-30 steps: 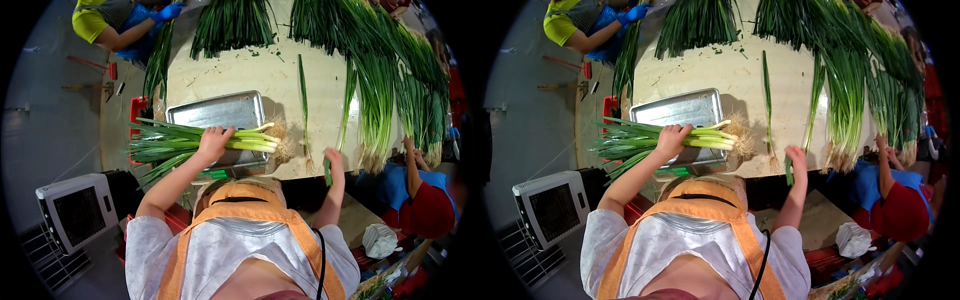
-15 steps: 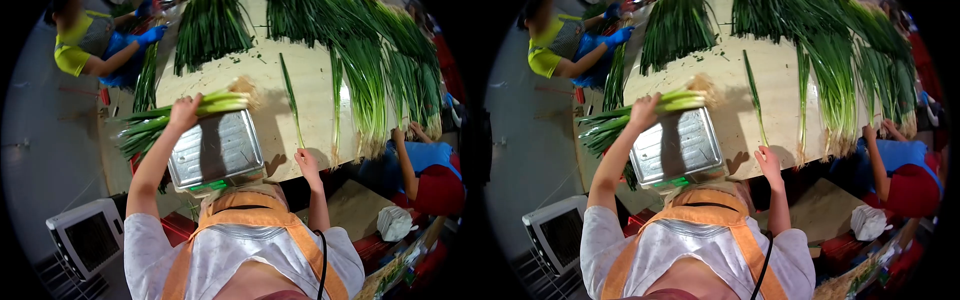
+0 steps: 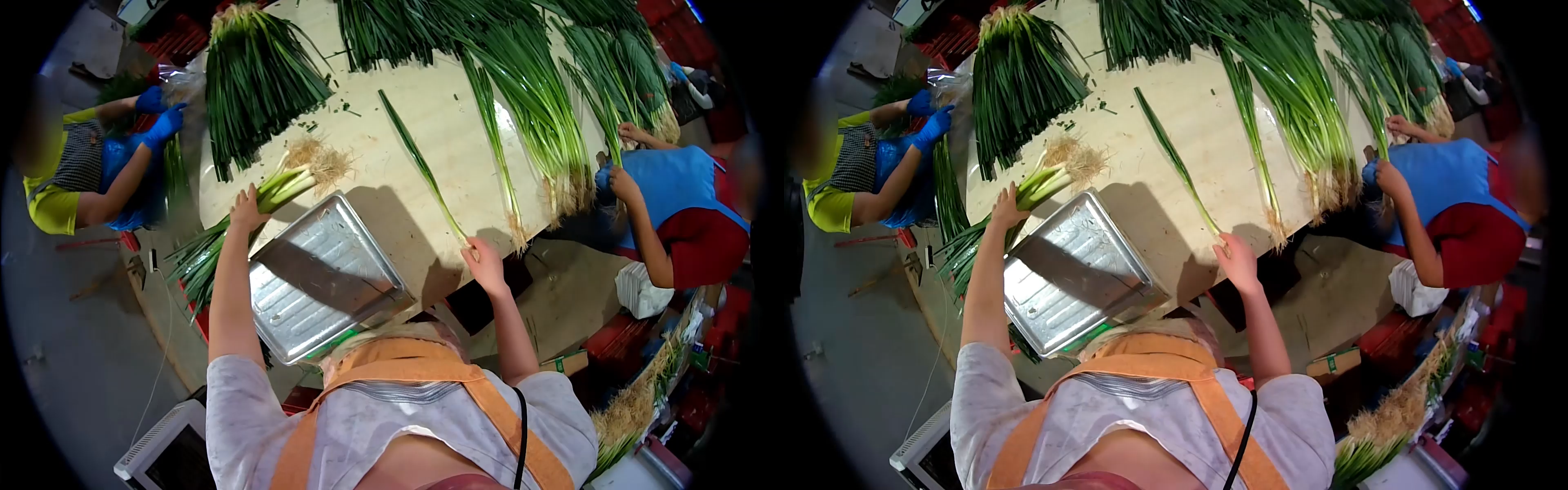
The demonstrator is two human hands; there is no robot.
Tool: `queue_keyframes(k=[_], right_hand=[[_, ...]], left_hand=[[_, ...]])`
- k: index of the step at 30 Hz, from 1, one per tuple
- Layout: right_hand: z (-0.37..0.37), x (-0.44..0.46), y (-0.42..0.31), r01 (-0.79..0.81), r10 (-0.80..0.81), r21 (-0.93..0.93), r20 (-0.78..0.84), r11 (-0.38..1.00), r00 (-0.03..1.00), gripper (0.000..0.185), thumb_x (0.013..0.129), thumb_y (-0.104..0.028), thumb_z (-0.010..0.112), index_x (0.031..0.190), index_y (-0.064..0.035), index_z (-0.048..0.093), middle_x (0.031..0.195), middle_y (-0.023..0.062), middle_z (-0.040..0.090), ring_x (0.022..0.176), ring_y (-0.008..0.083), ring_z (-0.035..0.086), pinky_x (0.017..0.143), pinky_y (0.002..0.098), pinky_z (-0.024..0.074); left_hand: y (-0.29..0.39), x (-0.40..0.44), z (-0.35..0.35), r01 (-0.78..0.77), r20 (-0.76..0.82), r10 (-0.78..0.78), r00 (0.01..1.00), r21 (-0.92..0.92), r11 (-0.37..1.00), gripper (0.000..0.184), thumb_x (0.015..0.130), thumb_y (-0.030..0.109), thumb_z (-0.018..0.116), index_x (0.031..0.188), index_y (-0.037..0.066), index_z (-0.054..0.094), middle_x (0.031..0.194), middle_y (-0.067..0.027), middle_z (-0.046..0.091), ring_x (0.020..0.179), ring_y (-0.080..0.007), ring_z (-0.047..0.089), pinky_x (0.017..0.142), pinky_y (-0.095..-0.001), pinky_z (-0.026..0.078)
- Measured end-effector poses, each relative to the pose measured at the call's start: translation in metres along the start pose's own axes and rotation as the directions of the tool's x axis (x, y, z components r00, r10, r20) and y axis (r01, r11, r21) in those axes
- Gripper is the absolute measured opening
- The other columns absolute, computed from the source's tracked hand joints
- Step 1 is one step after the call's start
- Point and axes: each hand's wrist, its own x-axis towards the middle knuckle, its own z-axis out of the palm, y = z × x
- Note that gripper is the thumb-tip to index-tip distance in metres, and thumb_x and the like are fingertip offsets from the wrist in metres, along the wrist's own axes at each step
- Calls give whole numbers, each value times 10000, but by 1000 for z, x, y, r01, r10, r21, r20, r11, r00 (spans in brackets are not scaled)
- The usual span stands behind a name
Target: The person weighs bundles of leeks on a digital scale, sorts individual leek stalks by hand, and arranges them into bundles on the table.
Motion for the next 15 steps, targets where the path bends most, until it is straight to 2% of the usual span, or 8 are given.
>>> queue_keyframes(k=[3, 5, 7, 8, 9, 12, 15], right_hand=[[15, 29, -4, 64, -71, -71, -87, 995, 994, 312, 817, -224, 635, 1080, -61, 600, 976, 143, 613, 878, 342, 590, 752, 421, 470], [30, 52, -2, 109, -123, -106, -138, 988, 983, 304, 813, -216, 637, 1079, -73, 600, 965, 136, 608, 851, 337, 591, 736, 430, 469], [42, 75, -4, 98, -113, -104, -152, 990, 982, 286, 813, -214, 641, 1058, -71, 602, 950, 127, 606, 845, 322, 594, 722, 416, 474], [46, 86, -10, 76, -92, -109, -145, 991, 985, 273, 815, -214, 645, 1038, -63, 604, 942, 123, 607, 852, 311, 598, 715, 400, 479], [49, 96, -13, 56, -72, -113, -137, 992, 988, 261, 816, -214, 649, 1019, -55, 607, 933, 119, 608, 859, 300, 602, 708, 384, 484], [60, 118, -14, 176, -263, -405, -171, 897, 949, 252, 808, -223, 660, 978, -48, 598, 932, 110, 611, 801, 282, 608, 692, 370, 491], [70, 129, -9, 121, -162, -395, -73, 911, 984, 243, 810, -208, 656, 972, -45, 578, 903, 110, 614, 716, 271, 603, 649, 375, 485]], left_hand=[[27, -34, -34, -47, -111, 48, 993, 5, 999, 1149, 641, 331, 784, 1477, 215, 4, 1512, -170, 144, 1393, -348, 148, 1061, -546, 255], [37, -49, -40, -230, -343, 187, 920, -88, 969, 996, 682, 287, 758, 1456, 154, 145, 1471, -171, 236, 1358, -350, 221, 1054, -523, 256], [46, -60, -41, -447, -571, 292, 768, -150, 882, 896, 707, 250, 741, 1431, 125, 230, 1447, -168, 279, 1335, -354, 259, 1049, -513, 254], [56, -72, -42, -482, -635, 278, 721, -172, 859, 716, 742, 198, 706, 1360, 106, 356, 1405, -165, 330, 1293, -355, 311, 1039, -495, 258], [68, -87, -48, -503, -636, 286, 717, -187, 844, 696, 744, 190, 702, 1349, 103, 370, 1403, -165, 331, 1292, -355, 313, 1038, -492, 261], [97, -125, -60, -553, -663, 315, 679, -179, 814, 614, 747, 166, 692, 1296, 96, 425, 1386, -165, 349, 1283, -357, 327, 1033, -475, 275], [128, -161, -67, -623, -678, 334, 655, -234, 746, 551, 741, 157, 700, 1245, 97, 486, 1362, -172, 380, 1277, -359, 336, 1042, -469, 287]])
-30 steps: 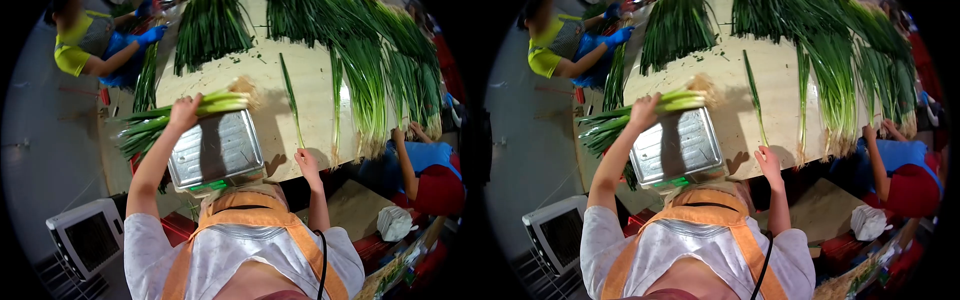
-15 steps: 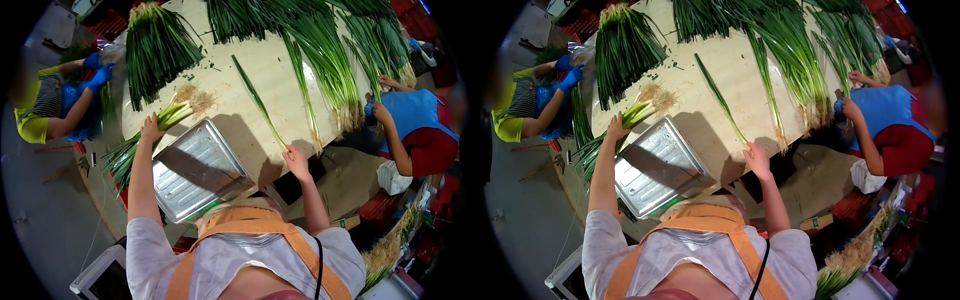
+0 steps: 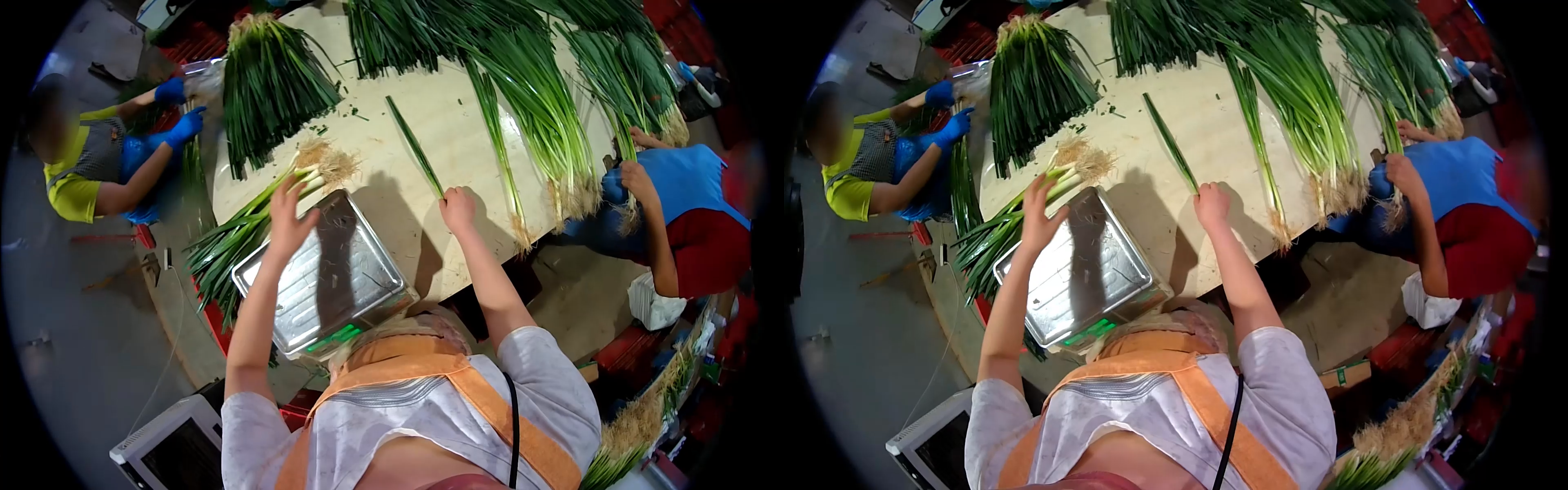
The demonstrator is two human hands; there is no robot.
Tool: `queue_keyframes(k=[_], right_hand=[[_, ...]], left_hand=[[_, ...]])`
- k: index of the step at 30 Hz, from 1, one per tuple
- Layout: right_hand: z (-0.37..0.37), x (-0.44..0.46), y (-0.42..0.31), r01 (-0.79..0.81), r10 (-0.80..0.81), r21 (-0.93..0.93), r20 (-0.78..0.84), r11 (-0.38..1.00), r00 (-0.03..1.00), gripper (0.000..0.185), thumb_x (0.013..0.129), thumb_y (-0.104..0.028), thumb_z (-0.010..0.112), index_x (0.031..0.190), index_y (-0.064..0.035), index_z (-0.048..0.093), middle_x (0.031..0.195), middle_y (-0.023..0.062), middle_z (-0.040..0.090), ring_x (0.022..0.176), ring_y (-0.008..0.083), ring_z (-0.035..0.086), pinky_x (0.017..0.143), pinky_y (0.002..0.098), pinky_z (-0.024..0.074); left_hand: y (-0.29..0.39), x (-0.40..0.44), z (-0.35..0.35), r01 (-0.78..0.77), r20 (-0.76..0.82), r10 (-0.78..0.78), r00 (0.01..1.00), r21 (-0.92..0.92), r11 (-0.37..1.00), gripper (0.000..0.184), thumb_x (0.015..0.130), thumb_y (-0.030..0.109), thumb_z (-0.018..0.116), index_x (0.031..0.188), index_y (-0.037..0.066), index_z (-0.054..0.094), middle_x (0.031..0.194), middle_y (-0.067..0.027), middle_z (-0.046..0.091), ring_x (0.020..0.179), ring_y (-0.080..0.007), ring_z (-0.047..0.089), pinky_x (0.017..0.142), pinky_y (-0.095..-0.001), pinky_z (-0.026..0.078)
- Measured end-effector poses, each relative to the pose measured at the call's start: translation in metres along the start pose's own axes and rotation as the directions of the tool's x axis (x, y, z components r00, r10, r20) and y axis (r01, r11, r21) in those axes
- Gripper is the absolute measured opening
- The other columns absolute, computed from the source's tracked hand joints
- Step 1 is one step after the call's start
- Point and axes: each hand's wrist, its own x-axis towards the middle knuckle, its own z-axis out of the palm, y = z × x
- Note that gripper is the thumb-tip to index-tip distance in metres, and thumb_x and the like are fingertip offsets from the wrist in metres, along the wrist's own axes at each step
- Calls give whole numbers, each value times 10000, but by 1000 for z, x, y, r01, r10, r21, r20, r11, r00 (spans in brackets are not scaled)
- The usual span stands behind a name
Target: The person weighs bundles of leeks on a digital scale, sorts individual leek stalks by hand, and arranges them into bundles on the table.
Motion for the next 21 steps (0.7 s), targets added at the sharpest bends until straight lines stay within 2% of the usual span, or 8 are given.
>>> queue_keyframes(k=[3, 6, 7, 10, 13, 16, 17, 21], right_hand=[[10, -9, 0, -108, 86, 474, 69, 874, 994, 207, 829, -179, 642, 934, -27, 549, 809, 105, 614, 650, 204, 589, 579, 336, 468], [-29, -31, -19, -371, 67, 851, 374, 371, 925, 170, 847, -154, 620, 884, -13, 533, 766, 87, 616, 647, 145, 575, 554, 286, 455], [-40, -41, -29, -346, 56, 902, 343, 258, 937, 139, 850, -116, 621, 879, -21, 525, 753, 49, 604, 618, 90, 546, 519, 230, 428], [-70, -66, -46, -345, 34, 920, 345, 185, 938, 138, 837, -79, 637, 894, -27, 523, 736, 35, 599, 610, 98, 546, 524, 230, 425], [-86, -90, -56, -277, -59, 949, 288, 148, 956, 133, 834, -67, 643, 897, -32, 531, 731, 18, 591, 617, 70, 542, 525, 211, 425], [-96, -102, -56, -242, -136, 961, 260, 135, 956, 139, 838, -77, 643, 920, -35, 539, 750, 4, 593, 632, 55, 542, 526, 198, 423], [-100, -104, -58, -236, -145, 965, 252, 118, 957, 146, 840, -82, 644, 933, -34, 542, 757, 3, 595, 637, 57, 545, 531, 199, 426], [-108, -107, -54, -282, -181, 951, 301, 124, 936, 116, 865, -80, 609, 955, -24, 561, 802, 28, 617, 700, 96, 581, 598, 234, 453]], left_hand=[[48, -12, 9, 11, 13, -8, 1000, -223, 975, 451, 745, 133, 700, 1166, 73, 550, 1309, -166, 446, 1233, -348, 398, 1030, -434, 326], [94, -27, 29, 44, 122, 14, 992, -460, 887, 330, 792, 151, 653, 1097, 59, 567, 1217, -153, 521, 1170, -321, 462, 992, -405, 359], [109, -31, 36, 83, 167, 6, 986, -515, 853, 327, 808, 145, 635, 1114, 56, 560, 1195, -151, 529, 1148, -312, 483, 963, -401, 387], [139, -38, 70, 332, 326, -129, 937, -704, 628, 334, 890, 187, 572, 1174, 22, 515, 1206, -131, 522, 1087, -238, 525, 881, -341, 442], [160, -36, 98, 552, 459, -349, 817, -798, 243, 343, 916, 213, 550, 1197, 20, 505, 1164, -91, 559, 1033, -175, 538, 852, -308, 441], [163, -34, 110, 589, 520, -351, 779, -799, 123, 323, 917, 215, 553, 1187, 37, 533, 1071, -45, 606, 975, -131, 555, 811, -281, 433], [167, -36, 113, 558, 485, -378, 788, -823, 107, 270, 911, 208, 565, 1137, 60, 581, 972, -8, 631, 909, -93, 552, 762, -259, 417], [179, -44, 117, 560, 490, -368, 791, -821, 112, 197, 906, 210, 580, 1019, 58, 635, 903, 0, 637, 828, -87, 551, 734, -258, 415]])
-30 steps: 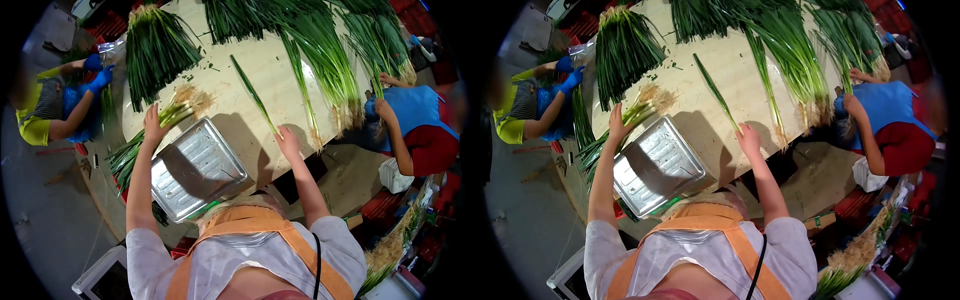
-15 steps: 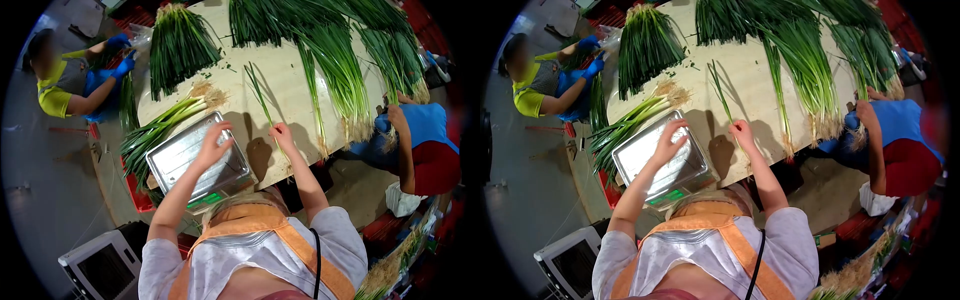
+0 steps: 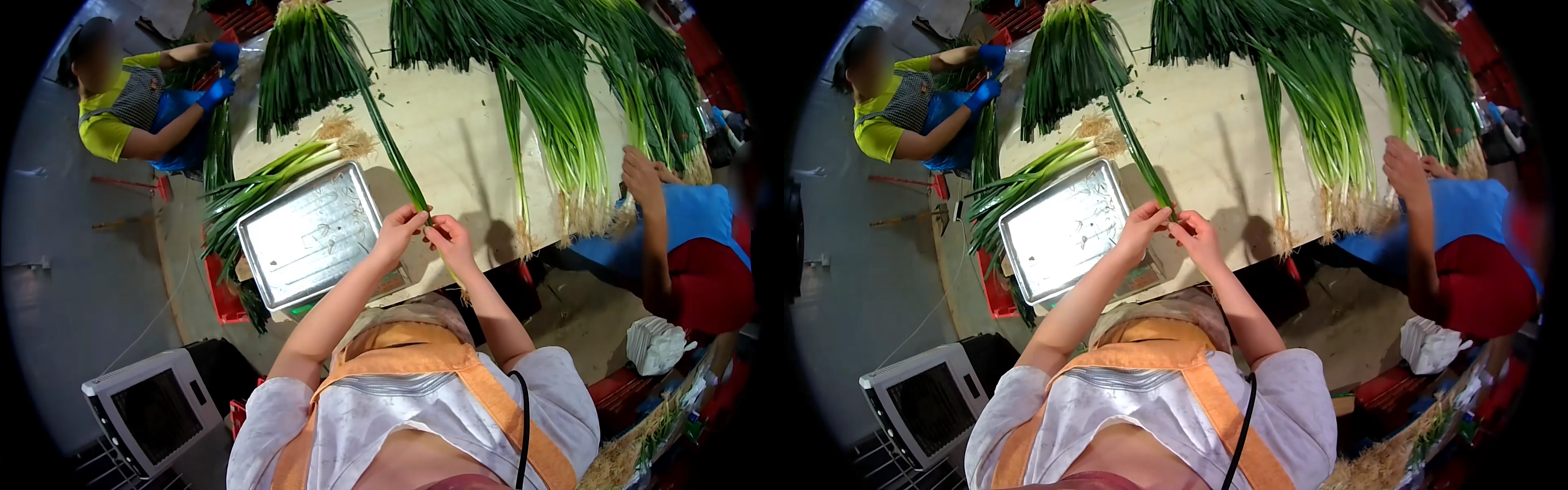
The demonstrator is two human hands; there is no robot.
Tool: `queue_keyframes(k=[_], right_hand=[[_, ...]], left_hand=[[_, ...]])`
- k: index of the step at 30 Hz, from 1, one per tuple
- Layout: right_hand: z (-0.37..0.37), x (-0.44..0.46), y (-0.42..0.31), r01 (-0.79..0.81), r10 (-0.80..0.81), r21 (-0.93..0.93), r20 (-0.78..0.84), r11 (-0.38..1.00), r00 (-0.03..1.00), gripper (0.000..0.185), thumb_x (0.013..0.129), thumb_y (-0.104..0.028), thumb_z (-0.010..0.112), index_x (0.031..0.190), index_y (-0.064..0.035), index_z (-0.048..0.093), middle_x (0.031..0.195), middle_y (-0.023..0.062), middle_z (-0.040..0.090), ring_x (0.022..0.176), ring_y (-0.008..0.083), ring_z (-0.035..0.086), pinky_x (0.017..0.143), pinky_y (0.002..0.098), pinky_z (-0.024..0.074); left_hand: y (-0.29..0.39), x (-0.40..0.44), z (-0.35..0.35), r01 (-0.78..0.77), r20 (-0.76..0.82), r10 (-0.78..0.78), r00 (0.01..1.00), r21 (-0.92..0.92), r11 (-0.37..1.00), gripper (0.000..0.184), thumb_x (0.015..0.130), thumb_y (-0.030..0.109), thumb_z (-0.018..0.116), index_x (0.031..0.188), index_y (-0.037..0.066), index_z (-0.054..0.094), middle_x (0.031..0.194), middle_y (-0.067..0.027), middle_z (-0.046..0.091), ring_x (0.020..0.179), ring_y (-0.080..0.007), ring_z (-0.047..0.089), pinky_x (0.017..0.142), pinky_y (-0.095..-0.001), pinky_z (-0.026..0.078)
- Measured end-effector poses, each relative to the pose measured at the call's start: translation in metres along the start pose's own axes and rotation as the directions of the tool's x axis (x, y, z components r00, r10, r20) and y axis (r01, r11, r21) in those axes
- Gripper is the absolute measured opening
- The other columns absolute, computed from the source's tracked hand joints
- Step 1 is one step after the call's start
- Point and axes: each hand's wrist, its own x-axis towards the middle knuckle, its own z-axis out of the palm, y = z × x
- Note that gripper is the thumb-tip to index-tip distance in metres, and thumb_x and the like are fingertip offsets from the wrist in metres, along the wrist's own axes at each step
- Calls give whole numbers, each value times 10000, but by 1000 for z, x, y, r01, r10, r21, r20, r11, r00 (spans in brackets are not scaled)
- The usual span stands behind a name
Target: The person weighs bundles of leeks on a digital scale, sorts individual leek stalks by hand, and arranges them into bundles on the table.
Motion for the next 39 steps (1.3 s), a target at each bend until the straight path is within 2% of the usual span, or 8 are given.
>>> queue_keyframes(k=[12, 16, 21, 23, 26, 30, 33, 39], right_hand=[[-46, -30, 8, -39, 39, -21, -10, 999, 999, 106, 859, -94, 632, 843, -15, 563, 746, -48, 522, 682, 46, 453, 622, 209, 378], [-72, -52, 18, 68, -76, -322, -14, 944, 997, 183, 851, -153, 643, 800, -6, 546, 717, 24, 525, 655, 113, 482, 609, 259, 401], [-143, -107, 27, 108, -123, -881, 57, 461, 991, 253, 778, -231, 671, 774, -14, 540, 737, 172, 529, 681, 329, 563, 581, 415, 432], [-192, -137, 56, -17, 32, -928, -6, 371, 999, 291, 741, -295, 693, 792, -32, 580, 794, 147, 585, 757, 331, 597, 625, 422, 462], [-235, -175, 73, -229, 337, -972, -236, -61, 911, 455, 717, -382, 720, 961, -13, 612, 926, 130, 654, 869, 305, 632, 740, 377, 505], [-197, -143, 50, -115, -21, -602, -214, 790, 977, 388, 848, -246, 644, 1134, 7, 574, 896, 115, 654, 767, 164, 612, 718, 283, 478], [-138, -103, 23, 43, -144, -425, -210, 904, 967, 230, 910, -163, 564, 1059, 6, 610, 843, 82, 643, 753, 102, 571, 704, 251, 463], [-64, -74, -18, 269, -266, -547, 87, 793, 960, 247, 787, -151, 698, 996, -29, 648, 836, 96, 652, 726, 175, 624, 657, 285, 489]], left_hand=[[-11, -26, 28, -48, -72, 56, 996, 100, 994, 214, 919, 192, 554, 1024, 29, 645, 892, -18, 660, 796, -92, 570, 727, -246, 426], [-2, -21, 15, -91, -117, 98, 988, 63, 994, 213, 925, 200, 545, 1029, 41, 641, 907, -20, 662, 805, -91, 573, 709, -241, 432], [26, -3, -22, -244, -355, 241, 903, 37, 969, 184, 919, 213, 567, 1006, 65, 633, 859, -9, 640, 746, -88, 546, 645, -234, 438], [46, -1, -37, -308, -428, 270, 863, -21, 951, 185, 920, 220, 572, 987, 57, 630, 842, -8, 631, 725, -81, 535, 625, -227, 431], [50, -2, -38, -291, -380, 263, 887, -19, 956, 182, 914, 223, 583, 941, 49, 627, 828, -10, 622, 696, -79, 528, 612, -220, 425], [21, -3, -6, -149, -252, 153, 956, 34, 988, 186, 891, 241, 616, 834, 64, 620, 775, -5, 625, 673, -76, 541, 630, -226, 439], [4, -4, 23, -83, -160, 86, 983, 25, 996, 181, 888, 253, 624, 876, 73, 618, 795, -2, 624, 689, -78, 543, 650, -231, 443], [-2, -3, 31, -60, -134, 62, 989, 22, 998, 165, 892, 241, 619, 892, 77, 605, 806, 3, 620, 690, -84, 544, 657, -236, 441]])
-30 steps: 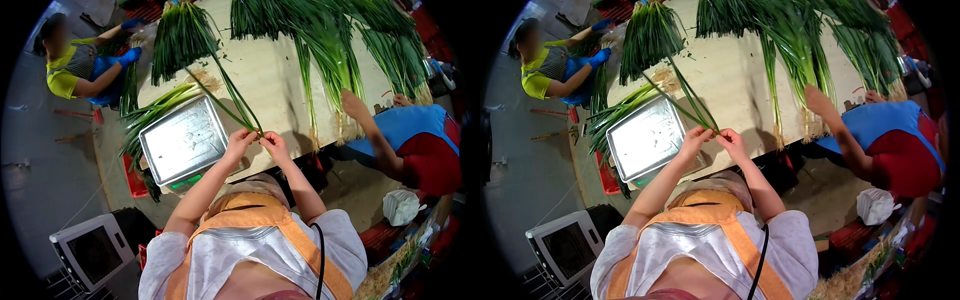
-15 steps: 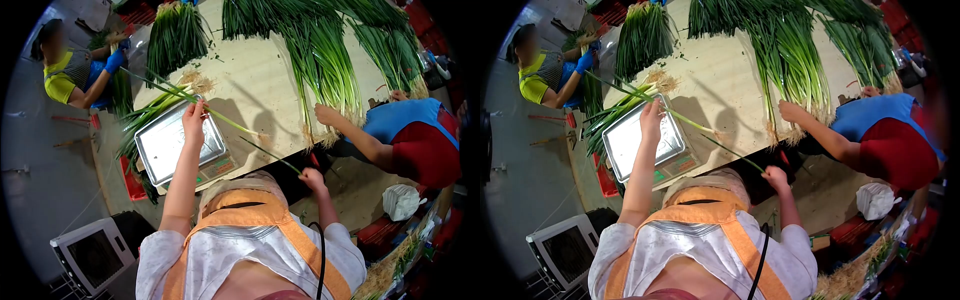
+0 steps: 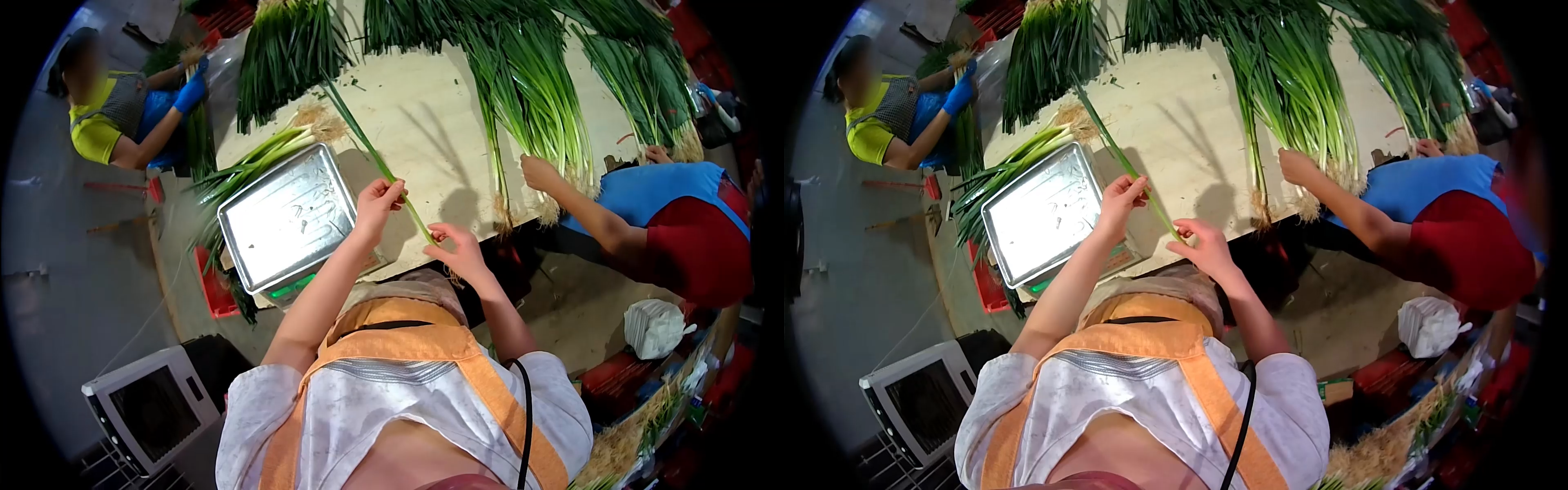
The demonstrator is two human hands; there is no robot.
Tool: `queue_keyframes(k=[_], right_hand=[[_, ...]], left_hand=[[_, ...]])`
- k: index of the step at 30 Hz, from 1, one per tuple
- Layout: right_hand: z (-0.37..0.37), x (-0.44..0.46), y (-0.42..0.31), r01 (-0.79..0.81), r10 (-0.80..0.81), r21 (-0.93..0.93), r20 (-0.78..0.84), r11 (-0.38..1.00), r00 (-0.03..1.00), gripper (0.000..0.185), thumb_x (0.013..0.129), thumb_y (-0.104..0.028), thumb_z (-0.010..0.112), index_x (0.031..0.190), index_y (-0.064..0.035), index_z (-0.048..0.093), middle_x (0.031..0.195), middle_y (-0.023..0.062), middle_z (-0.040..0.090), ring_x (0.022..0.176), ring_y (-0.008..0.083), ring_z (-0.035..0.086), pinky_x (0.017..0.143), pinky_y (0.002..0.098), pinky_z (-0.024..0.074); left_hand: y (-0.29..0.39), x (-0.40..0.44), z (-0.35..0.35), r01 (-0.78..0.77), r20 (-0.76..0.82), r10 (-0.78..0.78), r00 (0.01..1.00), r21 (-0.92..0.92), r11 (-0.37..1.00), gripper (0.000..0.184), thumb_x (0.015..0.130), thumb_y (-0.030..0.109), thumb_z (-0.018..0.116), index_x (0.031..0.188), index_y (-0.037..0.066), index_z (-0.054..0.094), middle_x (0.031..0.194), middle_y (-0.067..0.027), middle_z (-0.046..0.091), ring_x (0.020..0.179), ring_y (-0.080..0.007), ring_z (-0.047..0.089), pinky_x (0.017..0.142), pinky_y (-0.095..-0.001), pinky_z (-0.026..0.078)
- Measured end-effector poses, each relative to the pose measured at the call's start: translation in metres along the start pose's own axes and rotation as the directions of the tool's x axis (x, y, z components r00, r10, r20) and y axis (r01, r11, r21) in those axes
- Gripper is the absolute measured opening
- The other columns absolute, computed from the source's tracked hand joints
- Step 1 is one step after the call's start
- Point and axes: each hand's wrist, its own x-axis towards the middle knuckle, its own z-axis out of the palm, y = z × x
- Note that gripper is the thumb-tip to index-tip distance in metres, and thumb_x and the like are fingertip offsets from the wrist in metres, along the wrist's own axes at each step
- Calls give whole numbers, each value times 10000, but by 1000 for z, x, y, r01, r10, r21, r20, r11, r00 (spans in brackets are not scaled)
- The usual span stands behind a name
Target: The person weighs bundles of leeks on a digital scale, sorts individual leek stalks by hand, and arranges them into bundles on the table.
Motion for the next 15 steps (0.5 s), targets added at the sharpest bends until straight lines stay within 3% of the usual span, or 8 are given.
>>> queue_keyframes(k=[4, 10, 15], right_hand=[[11, 9, 2, -12, 12, -70, 9, 997, 1000, 270, 742, -161, 746, 955, -23, 652, 747, 81, 632, 641, 181, 620, 585, 291, 485], [16, 13, 6, 25, -25, -77, -10, 997, 1000, 198, 792, -160, 699, 924, -19, 656, 700, 81, 635, 598, 161, 612, 564, 279, 483], [17, 11, 15, -218, 230, 265, -16, 939, 973, 167, 849, -152, 627, 898, 7, 642, 682, 82, 635, 591, 143, 599, 556, 265, 458]], left_hand=[[-1, -2, -2, -11, -33, 11, 999, -21, 1000, 169, 888, 246, 626, 884, 82, 584, 779, 7, 607, 687, -87, 548, 655, -237, 440], [-10, -5, 0, -1, -52, 0, 999, -27, 1000, 189, 880, 241, 631, 904, 60, 583, 745, -3, 600, 660, -87, 541, 629, -237, 436], [-17, -7, 9, 48, 4, -48, 999, -13, 999, 181, 890, 219, 612, 890, 39, 596, 751, -20, 615, 636, -82, 525, 610, -228, 430]])
